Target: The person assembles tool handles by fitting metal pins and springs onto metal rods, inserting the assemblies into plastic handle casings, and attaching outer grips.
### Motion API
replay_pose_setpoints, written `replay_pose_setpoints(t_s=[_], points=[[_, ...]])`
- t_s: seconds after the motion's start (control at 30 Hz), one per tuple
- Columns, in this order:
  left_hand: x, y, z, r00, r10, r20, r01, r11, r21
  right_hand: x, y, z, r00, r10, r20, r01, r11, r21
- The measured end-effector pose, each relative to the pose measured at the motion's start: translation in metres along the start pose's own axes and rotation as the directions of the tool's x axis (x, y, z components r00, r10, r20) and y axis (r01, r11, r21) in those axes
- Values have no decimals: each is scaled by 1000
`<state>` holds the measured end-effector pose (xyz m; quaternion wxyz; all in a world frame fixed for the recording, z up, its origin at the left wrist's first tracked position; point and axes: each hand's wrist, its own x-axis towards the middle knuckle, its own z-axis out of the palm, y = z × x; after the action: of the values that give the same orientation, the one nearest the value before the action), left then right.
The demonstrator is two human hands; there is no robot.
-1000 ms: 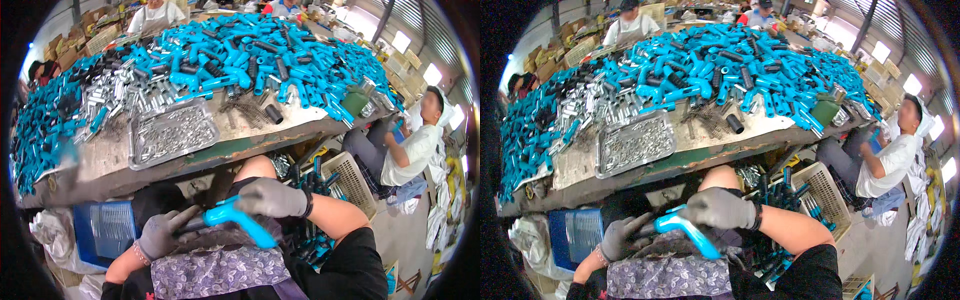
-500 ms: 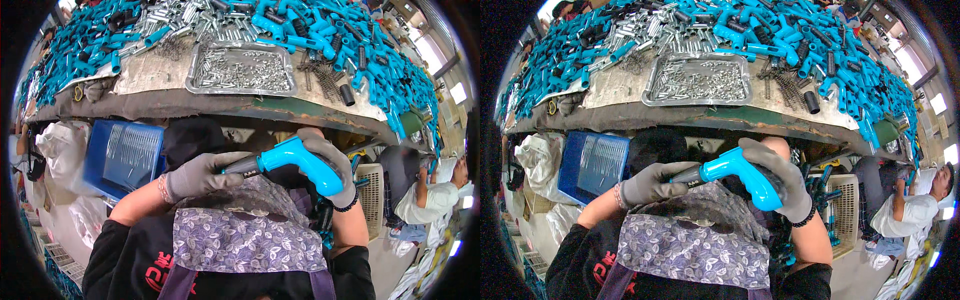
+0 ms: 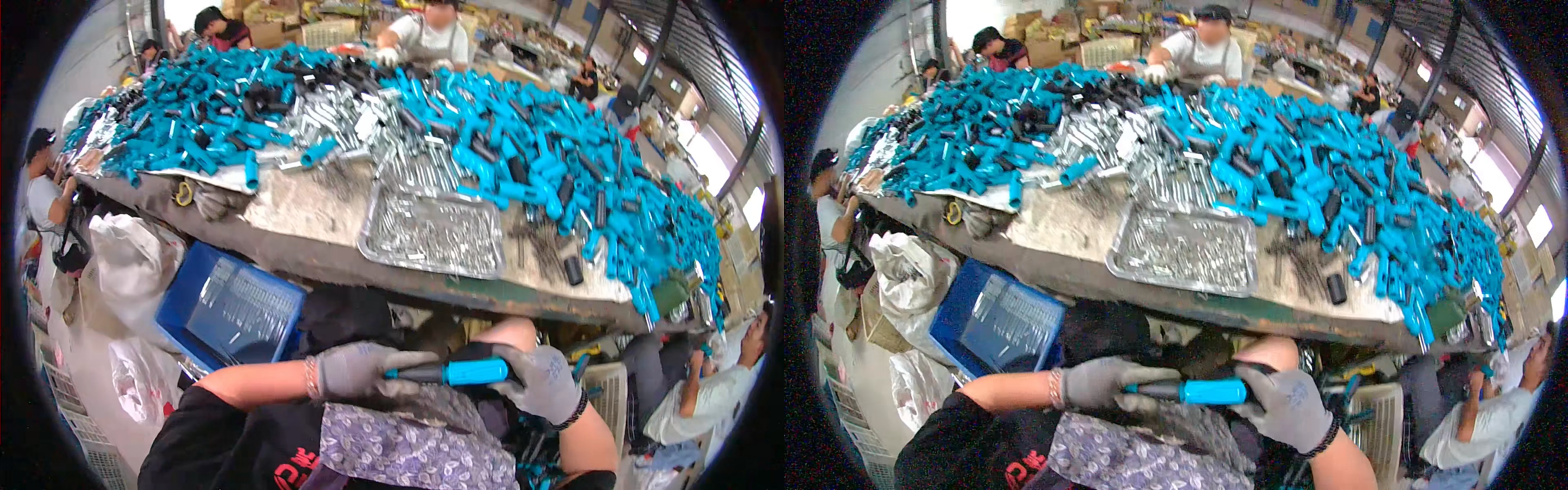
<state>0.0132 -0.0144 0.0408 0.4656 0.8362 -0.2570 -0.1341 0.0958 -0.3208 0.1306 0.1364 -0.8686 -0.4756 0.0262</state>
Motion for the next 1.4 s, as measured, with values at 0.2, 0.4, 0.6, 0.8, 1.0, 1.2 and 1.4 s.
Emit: replay_pose_setpoints(t_s=[0.2, 0.4, 0.6, 0.8, 1.0, 1.2, 1.4], points=[[13, -2, 6, 995, -95, -6, 95, 995, -39, 9, 22, 32, 942, 303, 147, -239, 291, 926], [21, -31, 37, 998, 0, 69, 32, 885, -464, 39, -43, 30, 546, 264, -795, 128, 912, 391], [28, -21, 20, 950, -36, 311, 76, 990, -117, 19, 4, 41, 906, 403, -133, -51, 415, 909], [17, -25, 6, 986, 19, 163, 72, 842, -535, 16, 7, 45, 866, 492, 91, -224, 219, 950], [25, -34, 23, 955, -1, 296, 90, 954, -287, -5, 36, 57, 846, 512, -145, -235, 604, 761], [24, -60, 53, 990, 65, 129, -23, 952, -304, 1, -29, 26, 933, 151, -327, 109, 748, 654], [23, -35, 16, 987, -147, 61, 150, 733, -663, 20, -14, 38, 810, 235, -536, 356, 529, 770]])
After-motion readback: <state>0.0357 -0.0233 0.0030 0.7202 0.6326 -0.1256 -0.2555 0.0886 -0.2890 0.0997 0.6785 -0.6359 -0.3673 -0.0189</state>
